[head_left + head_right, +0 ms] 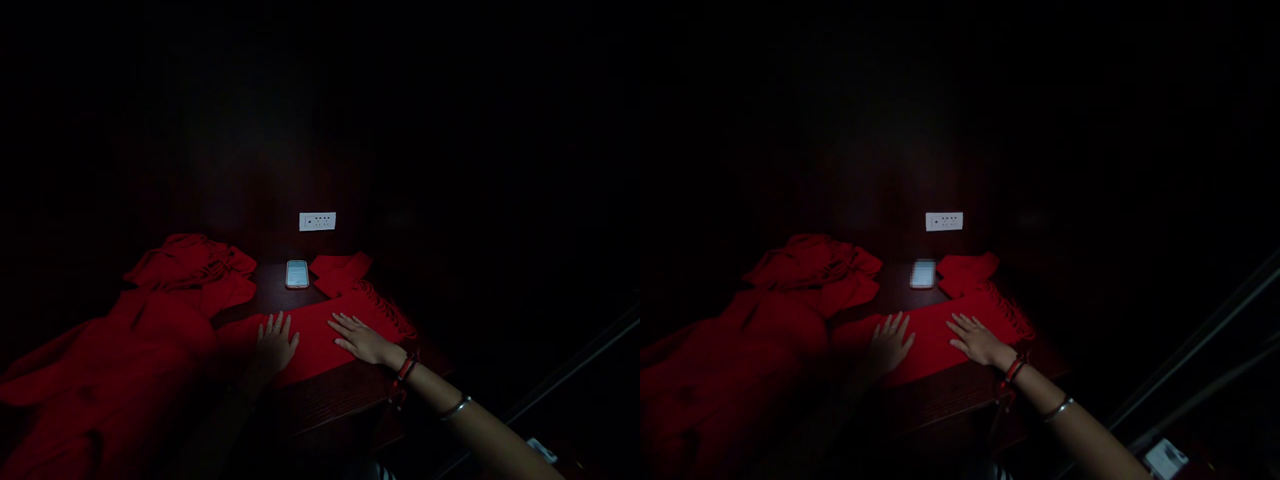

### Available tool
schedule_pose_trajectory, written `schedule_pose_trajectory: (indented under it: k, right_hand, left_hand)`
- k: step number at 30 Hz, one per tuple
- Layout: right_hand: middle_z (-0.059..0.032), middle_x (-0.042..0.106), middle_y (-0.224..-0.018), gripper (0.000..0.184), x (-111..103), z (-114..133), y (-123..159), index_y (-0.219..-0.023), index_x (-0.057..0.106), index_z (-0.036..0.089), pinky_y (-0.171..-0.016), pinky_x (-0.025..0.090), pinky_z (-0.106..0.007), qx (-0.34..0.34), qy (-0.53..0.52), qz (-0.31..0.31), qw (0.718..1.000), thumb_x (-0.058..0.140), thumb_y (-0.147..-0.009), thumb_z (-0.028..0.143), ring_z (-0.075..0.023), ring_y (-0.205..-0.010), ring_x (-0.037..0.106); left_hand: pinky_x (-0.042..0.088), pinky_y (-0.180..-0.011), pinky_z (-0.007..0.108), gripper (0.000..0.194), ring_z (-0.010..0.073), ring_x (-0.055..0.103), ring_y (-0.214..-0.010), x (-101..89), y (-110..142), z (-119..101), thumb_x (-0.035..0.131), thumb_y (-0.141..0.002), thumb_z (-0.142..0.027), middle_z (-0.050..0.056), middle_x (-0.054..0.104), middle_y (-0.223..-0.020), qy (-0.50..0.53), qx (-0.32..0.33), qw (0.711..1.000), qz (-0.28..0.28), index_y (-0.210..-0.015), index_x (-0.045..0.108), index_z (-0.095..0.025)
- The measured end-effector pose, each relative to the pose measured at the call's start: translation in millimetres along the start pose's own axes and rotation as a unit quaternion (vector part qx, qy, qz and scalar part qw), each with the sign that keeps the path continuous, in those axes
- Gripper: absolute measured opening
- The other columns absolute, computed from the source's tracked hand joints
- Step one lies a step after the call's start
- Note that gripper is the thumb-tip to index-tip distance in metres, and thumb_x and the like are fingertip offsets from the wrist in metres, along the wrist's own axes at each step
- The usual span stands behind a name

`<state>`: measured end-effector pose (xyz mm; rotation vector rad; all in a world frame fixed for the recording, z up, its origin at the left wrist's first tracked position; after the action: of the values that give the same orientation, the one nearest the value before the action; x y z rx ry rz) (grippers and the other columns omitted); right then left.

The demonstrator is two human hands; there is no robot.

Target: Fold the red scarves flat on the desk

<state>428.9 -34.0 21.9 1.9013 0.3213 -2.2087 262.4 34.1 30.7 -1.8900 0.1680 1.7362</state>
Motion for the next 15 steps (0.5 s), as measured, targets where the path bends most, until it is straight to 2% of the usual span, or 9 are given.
schedule_pose_trajectory:
  k: [4, 6, 7, 9, 11, 13, 15]
  right_hand:
    - [-0.0064, 0.019, -0.140, 0.059, -4.1, -60.8, 22.1, -0.134, 0.023, 0.021, -0.103, 0.013, -0.043, 0.098, 0.050, -0.011, 0.994, 0.018, -0.085, 0.053, -0.0227, -0.128, 0.013]
    - [-0.0066, 0.021, -0.139, 0.059, -12.0, -76.7, 31.1, -0.134, 0.025, 0.021, -0.103, 0.009, -0.047, 0.145, 0.073, -0.010, 0.987, 0.020, -0.085, 0.054, -0.0247, -0.128, 0.013]
    - [-0.0066, 0.021, -0.139, 0.059, -17.8, -76.1, 32.3, -0.134, 0.025, 0.021, -0.103, 0.007, -0.048, 0.161, 0.081, -0.015, 0.984, 0.021, -0.085, 0.054, -0.0255, -0.128, 0.013]
    - [-0.0057, 0.019, -0.140, 0.060, -29.5, -56.4, 25.2, -0.134, 0.024, 0.021, -0.102, 0.005, -0.050, 0.160, 0.083, -0.040, 0.983, 0.019, -0.085, 0.054, -0.0260, -0.128, 0.012]
    - [-0.0049, 0.016, -0.141, 0.061, -33.9, -18.0, 6.1, -0.136, 0.018, 0.020, -0.103, 0.007, -0.047, 0.104, 0.055, -0.061, 0.991, 0.015, -0.085, 0.054, -0.0233, -0.129, 0.010]
    - [-0.0047, 0.014, -0.142, 0.061, -25.9, 20.9, -16.4, -0.136, 0.015, 0.021, -0.104, 0.008, -0.044, 0.025, 0.018, -0.045, 0.999, 0.013, -0.085, 0.054, -0.0213, -0.129, 0.009]
    - [-0.0059, 0.014, -0.141, 0.062, -11.9, 40.1, -33.1, -0.136, 0.013, 0.020, -0.104, 0.009, -0.043, -0.018, -0.006, -0.009, 1.000, 0.012, -0.085, 0.055, -0.0212, -0.129, 0.009]
  left_hand:
    - [0.029, -0.095, 0.048, 0.048, 0.0308, 0.033, -0.120, 0.8, 0.0, 0.6, 0.038, -0.081, -0.039, 0.010, 0.037, -0.132, 0.006, -0.001, 1.000, -0.001, -0.123, 0.045, -0.017]
    - [0.029, -0.094, 0.049, 0.048, 0.0314, 0.033, -0.120, 2.0, -0.6, 0.7, 0.039, -0.081, -0.039, 0.010, 0.038, -0.131, 0.013, -0.002, 1.000, 0.000, -0.123, 0.045, -0.017]
    - [0.029, -0.094, 0.050, 0.048, 0.0318, 0.032, -0.120, 2.5, -1.1, 0.6, 0.039, -0.081, -0.038, 0.010, 0.037, -0.131, 0.016, -0.002, 1.000, 0.001, -0.123, 0.045, -0.017]
    - [0.028, -0.094, 0.051, 0.049, 0.0325, 0.032, -0.120, 3.0, -1.9, 0.2, 0.038, -0.081, -0.038, 0.011, 0.037, -0.132, 0.020, -0.002, 1.000, 0.002, -0.123, 0.045, -0.016]
    - [0.027, -0.094, 0.052, 0.049, 0.0330, 0.032, -0.120, 2.7, -2.6, -0.4, 0.037, -0.081, -0.038, 0.011, 0.036, -0.132, 0.021, 0.000, 1.000, 0.002, -0.124, 0.044, -0.016]
    - [0.027, -0.095, 0.051, 0.049, 0.0328, 0.031, -0.120, 2.0, -2.6, -1.0, 0.037, -0.081, -0.037, 0.011, 0.035, -0.132, 0.017, 0.002, 1.000, 0.004, -0.124, 0.044, -0.015]
    - [0.027, -0.095, 0.051, 0.049, 0.0325, 0.031, -0.120, 0.8, -1.9, -1.4, 0.037, -0.082, -0.037, 0.012, 0.035, -0.133, 0.013, 0.002, 1.000, 0.009, -0.125, 0.043, -0.014]
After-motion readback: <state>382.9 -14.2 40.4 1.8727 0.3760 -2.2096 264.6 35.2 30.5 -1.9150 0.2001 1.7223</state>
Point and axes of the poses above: each hand's wrist, its own y-axis away from the middle knuckle, its own x-axis out of the palm, z = x × y, the point moved 8 cm from there along -y, towards the middle knuckle
